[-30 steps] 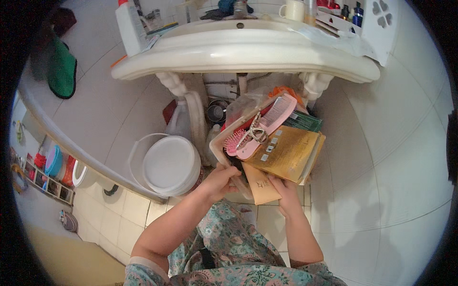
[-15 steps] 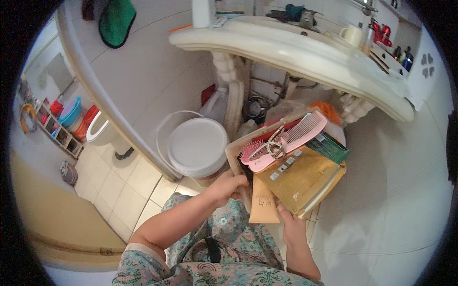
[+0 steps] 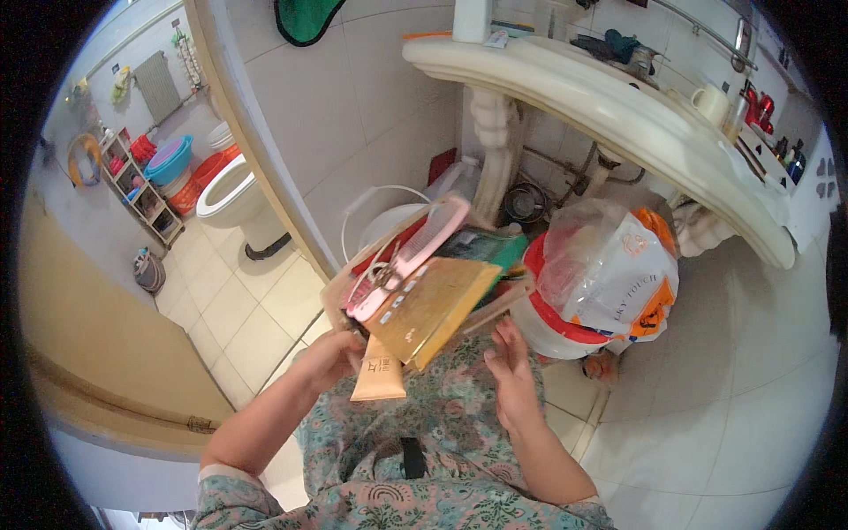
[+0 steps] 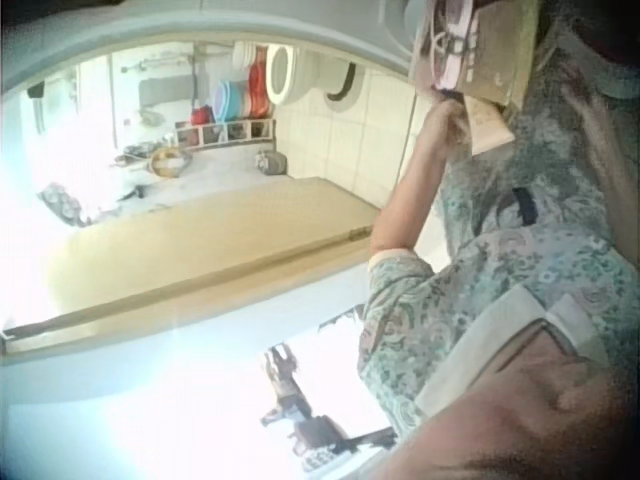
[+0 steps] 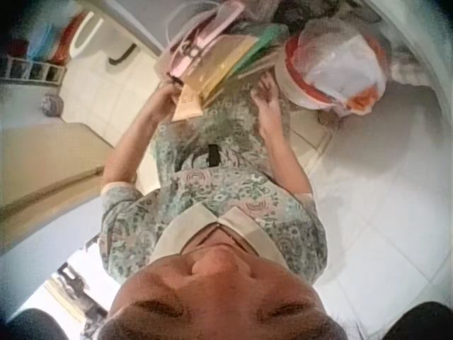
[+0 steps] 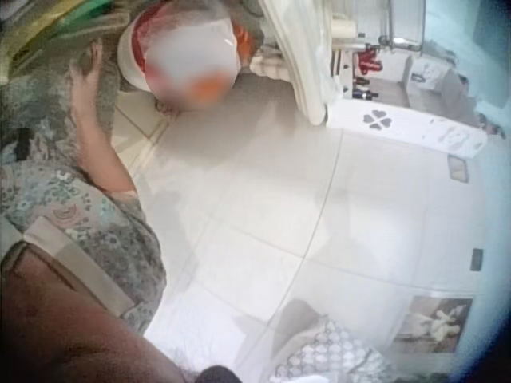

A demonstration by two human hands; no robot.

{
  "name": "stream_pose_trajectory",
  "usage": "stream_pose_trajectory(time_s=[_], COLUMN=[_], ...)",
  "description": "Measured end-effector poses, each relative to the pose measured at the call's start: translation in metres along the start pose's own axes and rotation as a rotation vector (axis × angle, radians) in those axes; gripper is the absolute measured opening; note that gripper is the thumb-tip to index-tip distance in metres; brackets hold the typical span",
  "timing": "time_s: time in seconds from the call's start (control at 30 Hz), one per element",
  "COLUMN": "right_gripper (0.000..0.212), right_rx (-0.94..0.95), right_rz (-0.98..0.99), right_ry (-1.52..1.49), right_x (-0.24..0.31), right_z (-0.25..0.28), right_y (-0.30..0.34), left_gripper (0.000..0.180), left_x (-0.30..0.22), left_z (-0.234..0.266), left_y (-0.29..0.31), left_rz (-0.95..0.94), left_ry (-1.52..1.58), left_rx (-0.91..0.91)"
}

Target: The person retrieves a box of miscellaneous items from a bathroom shelf and sits on a bucket to sort through them. They handle various objects including combs, brushes, tubes, and small boxes, placing some on the floor and others into a red bucket.

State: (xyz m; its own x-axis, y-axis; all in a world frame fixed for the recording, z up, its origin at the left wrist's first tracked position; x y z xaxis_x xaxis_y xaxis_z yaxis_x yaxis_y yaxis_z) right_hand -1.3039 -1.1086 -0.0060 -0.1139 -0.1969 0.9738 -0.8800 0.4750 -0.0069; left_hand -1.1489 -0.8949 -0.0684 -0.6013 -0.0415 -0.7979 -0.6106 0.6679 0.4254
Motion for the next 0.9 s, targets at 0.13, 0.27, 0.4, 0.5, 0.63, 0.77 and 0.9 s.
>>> stream_pose_trajectory(time_s=[0.13,0.27,0.4,0.5,0.63,0.77,0.9], right_gripper=[0.061,0.061,0.057,0.054,0.049,0.05,0.055], right_rx=[0.038,0.106,0.103,0.101,0.141,0.197,0.337], right_rz=[-0.064,-0.011,0.031,0.004,0.011,0.052,0.03], right_ry=[0.061,0.121,0.124,0.156,0.348,0.589,0.845], right_x=[-0.025,-0.031,-0.044,-0.058,-0.087,-0.12,-0.139], right_z=[-0.01,-0.032,-0.048,-0.049,-0.051,-0.066,-0.101], right_y=[-0.03,-0.061,-0.087,-0.107,-0.132,-0.169,-0.184], left_gripper=[0.04,0.034,0.03,0.032,0.031,0.027,0.026], left_x=[0.023,0.042,0.057,0.043,0.035,0.062,0.079], left_z=[0.041,0.066,0.095,0.107,0.136,0.173,0.186], left_y=[0.015,0.018,-0.005,0.005,0.017,0.016,0.026], left_rz=[0.043,0.108,0.068,0.069,0.024,0.02,0.051], left_ry=[-0.012,0.04,0.109,0.105,0.077,0.171,0.183], left_rx=[-0.174,-0.263,-0.262,-0.32,-0.403,-0.515,-0.473])
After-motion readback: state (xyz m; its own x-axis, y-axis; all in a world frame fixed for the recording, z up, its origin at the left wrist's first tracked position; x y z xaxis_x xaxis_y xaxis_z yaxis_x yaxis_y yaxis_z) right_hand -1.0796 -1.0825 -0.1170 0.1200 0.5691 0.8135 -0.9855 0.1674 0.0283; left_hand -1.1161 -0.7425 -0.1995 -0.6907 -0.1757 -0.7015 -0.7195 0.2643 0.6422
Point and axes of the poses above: each hand's wrist, its own y-axis away from the middle knuckle, its own z-axis out of the back of the hand, x = y × z, the point moved 9 cm from there along -y, towards the middle knuckle, and after that the axes turned 1 degree about z, right-handed, at the moved point
